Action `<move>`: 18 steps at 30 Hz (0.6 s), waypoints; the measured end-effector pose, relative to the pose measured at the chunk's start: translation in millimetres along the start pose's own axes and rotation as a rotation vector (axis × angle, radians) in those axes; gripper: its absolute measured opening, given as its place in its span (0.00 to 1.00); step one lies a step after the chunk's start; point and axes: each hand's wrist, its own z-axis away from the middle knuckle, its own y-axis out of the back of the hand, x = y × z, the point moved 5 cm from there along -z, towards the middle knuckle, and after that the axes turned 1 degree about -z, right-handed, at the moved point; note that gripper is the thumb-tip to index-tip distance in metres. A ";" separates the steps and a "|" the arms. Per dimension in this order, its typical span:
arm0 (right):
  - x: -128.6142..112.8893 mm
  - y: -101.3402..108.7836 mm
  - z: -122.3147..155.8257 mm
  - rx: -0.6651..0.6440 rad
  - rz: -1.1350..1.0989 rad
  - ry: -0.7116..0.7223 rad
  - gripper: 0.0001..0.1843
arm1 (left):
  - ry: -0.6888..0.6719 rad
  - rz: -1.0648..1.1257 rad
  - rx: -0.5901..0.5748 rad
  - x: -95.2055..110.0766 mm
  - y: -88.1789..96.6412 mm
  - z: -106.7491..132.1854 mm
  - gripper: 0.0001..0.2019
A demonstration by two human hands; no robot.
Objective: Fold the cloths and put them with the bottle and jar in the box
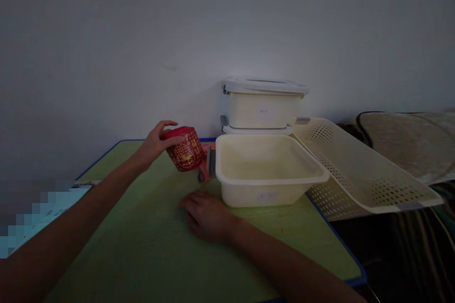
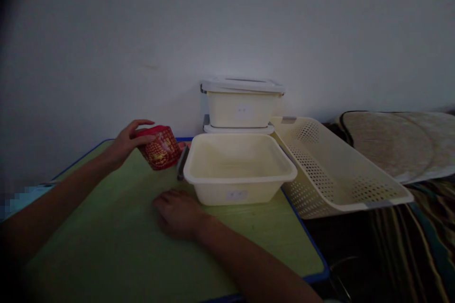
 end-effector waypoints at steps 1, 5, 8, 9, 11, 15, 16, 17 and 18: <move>-0.4 0.0 0.2 0.001 0.007 0.007 0.11 | -0.034 0.020 0.034 11.5 -0.8 -4.4 0.29; -5.4 1.4 0.9 -0.001 0.065 0.060 0.09 | -0.136 0.126 0.073 52.9 -15.4 -18.4 0.26; -8.4 2.5 1.1 0.001 0.087 0.085 0.09 | -0.200 0.200 0.020 74.5 -36.5 -23.0 0.25; -8.8 2.6 1.1 0.004 0.086 0.087 0.09 | -0.211 0.209 -0.010 79.1 -45.1 -23.2 0.25; -8.9 1.9 1.2 0.013 0.076 0.092 0.09 | -0.208 0.183 -0.096 84.1 -64.5 -22.2 0.24; -7.4 -1.7 0.8 0.025 0.034 0.098 0.10 | -0.171 0.007 -0.355 78.6 -107.3 -15.0 0.33; -7.1 -2.7 0.5 0.023 0.024 0.100 0.10 | -0.170 -0.048 -0.430 74.6 -117.2 -12.3 0.36; -7.3 -3.9 0.1 0.013 0.023 0.110 0.10 | -0.170 -0.108 -0.507 69.9 -126.4 -9.4 0.37; -7.8 -5.1 -0.3 -0.002 0.028 0.123 0.10 | -0.179 -0.174 -0.583 64.9 -134.7 -6.1 0.38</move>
